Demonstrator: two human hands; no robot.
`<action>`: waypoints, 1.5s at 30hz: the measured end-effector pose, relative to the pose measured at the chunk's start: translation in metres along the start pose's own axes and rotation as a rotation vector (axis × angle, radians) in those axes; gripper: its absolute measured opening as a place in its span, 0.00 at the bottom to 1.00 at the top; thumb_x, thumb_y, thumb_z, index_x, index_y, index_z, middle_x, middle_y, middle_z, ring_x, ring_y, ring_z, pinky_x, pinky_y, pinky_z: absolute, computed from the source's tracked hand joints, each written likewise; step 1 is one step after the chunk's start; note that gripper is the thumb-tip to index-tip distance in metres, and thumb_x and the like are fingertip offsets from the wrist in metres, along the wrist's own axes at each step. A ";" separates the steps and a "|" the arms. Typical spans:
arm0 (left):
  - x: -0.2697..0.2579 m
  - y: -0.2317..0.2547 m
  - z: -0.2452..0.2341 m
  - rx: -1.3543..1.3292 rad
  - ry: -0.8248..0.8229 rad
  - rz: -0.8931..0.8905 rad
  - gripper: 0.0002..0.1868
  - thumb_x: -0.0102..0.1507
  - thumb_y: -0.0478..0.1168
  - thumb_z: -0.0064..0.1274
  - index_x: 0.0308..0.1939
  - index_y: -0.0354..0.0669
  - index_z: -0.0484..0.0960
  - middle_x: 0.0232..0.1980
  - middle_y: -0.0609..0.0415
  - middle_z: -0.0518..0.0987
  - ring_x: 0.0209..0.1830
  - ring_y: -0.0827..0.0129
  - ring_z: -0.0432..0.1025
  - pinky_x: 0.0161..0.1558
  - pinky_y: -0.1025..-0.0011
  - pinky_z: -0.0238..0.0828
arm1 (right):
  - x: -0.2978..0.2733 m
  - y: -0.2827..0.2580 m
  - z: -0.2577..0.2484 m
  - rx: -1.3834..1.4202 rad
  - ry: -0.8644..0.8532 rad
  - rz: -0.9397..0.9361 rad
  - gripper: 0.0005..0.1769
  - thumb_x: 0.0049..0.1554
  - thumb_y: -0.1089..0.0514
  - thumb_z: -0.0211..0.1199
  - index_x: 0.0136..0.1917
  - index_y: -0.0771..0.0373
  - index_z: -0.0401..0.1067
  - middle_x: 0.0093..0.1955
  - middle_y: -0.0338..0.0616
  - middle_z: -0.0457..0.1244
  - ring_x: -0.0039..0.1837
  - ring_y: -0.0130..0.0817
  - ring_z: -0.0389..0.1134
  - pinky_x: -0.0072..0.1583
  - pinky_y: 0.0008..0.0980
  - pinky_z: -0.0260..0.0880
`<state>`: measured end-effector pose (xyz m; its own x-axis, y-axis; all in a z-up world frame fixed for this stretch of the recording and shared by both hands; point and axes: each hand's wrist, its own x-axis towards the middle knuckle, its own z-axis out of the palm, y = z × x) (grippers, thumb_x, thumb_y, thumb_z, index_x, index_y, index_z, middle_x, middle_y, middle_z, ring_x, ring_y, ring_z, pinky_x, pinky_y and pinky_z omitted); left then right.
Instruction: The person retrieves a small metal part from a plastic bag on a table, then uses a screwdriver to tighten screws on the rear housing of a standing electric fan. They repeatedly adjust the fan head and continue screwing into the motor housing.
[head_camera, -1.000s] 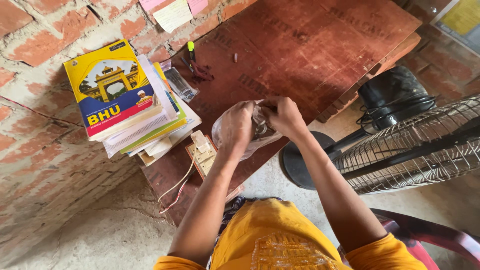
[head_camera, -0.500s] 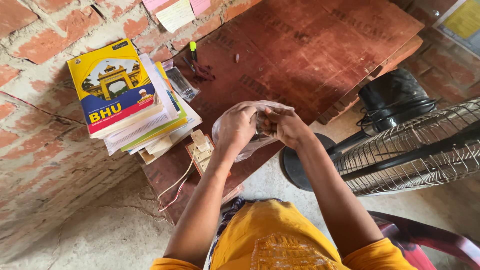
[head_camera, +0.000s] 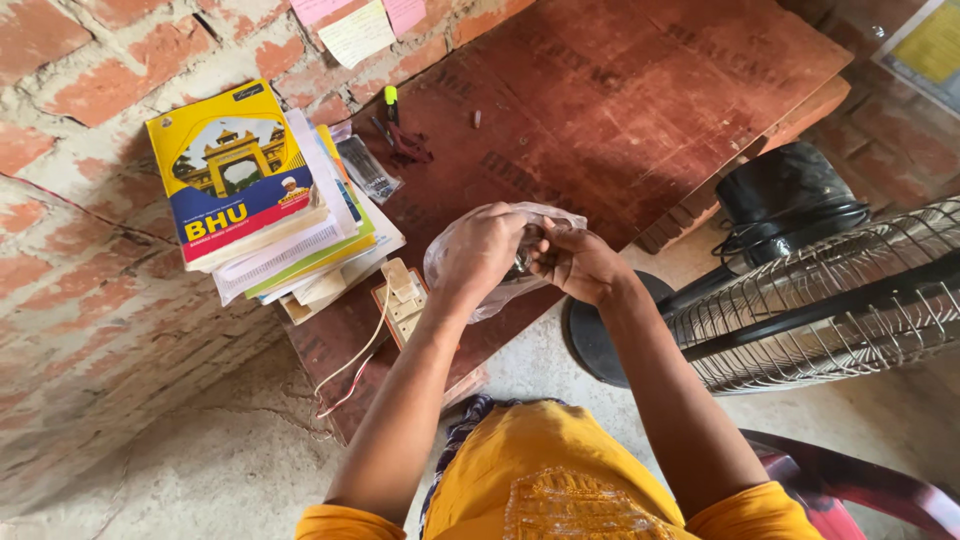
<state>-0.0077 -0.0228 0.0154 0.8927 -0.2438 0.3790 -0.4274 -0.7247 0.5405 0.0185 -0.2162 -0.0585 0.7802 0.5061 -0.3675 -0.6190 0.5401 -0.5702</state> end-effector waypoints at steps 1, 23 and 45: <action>0.000 0.001 0.001 0.013 0.013 -0.004 0.04 0.61 0.32 0.56 0.39 0.41 0.84 0.42 0.46 0.83 0.45 0.51 0.78 0.45 0.57 0.75 | 0.000 0.000 -0.001 -0.010 -0.022 -0.001 0.10 0.67 0.54 0.56 0.53 0.61 0.73 0.42 0.38 0.66 0.46 0.30 0.69 0.53 0.36 0.74; -0.002 0.007 0.005 -0.272 -0.307 -0.237 0.20 0.60 0.34 0.59 0.58 0.43 0.82 0.47 0.46 0.86 0.47 0.58 0.82 0.50 0.64 0.75 | 0.000 0.001 -0.034 0.119 0.029 0.122 0.13 0.68 0.51 0.50 0.48 0.56 0.73 0.39 0.34 0.65 0.43 0.26 0.66 0.44 0.30 0.70; -0.018 -0.023 -0.004 -0.242 -0.283 -0.050 0.47 0.48 0.46 0.77 0.66 0.30 0.73 0.70 0.41 0.69 0.72 0.52 0.63 0.70 0.62 0.58 | -0.002 0.011 0.009 -0.223 -0.014 -0.143 0.14 0.69 0.55 0.54 0.60 0.67 0.71 0.50 0.44 0.71 0.48 0.31 0.72 0.45 0.30 0.73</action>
<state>-0.0152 0.0009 -0.0004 0.9029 -0.4051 0.1438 -0.3739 -0.5752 0.7276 0.0089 -0.2053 -0.0575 0.8562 0.4451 -0.2624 -0.4662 0.4464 -0.7638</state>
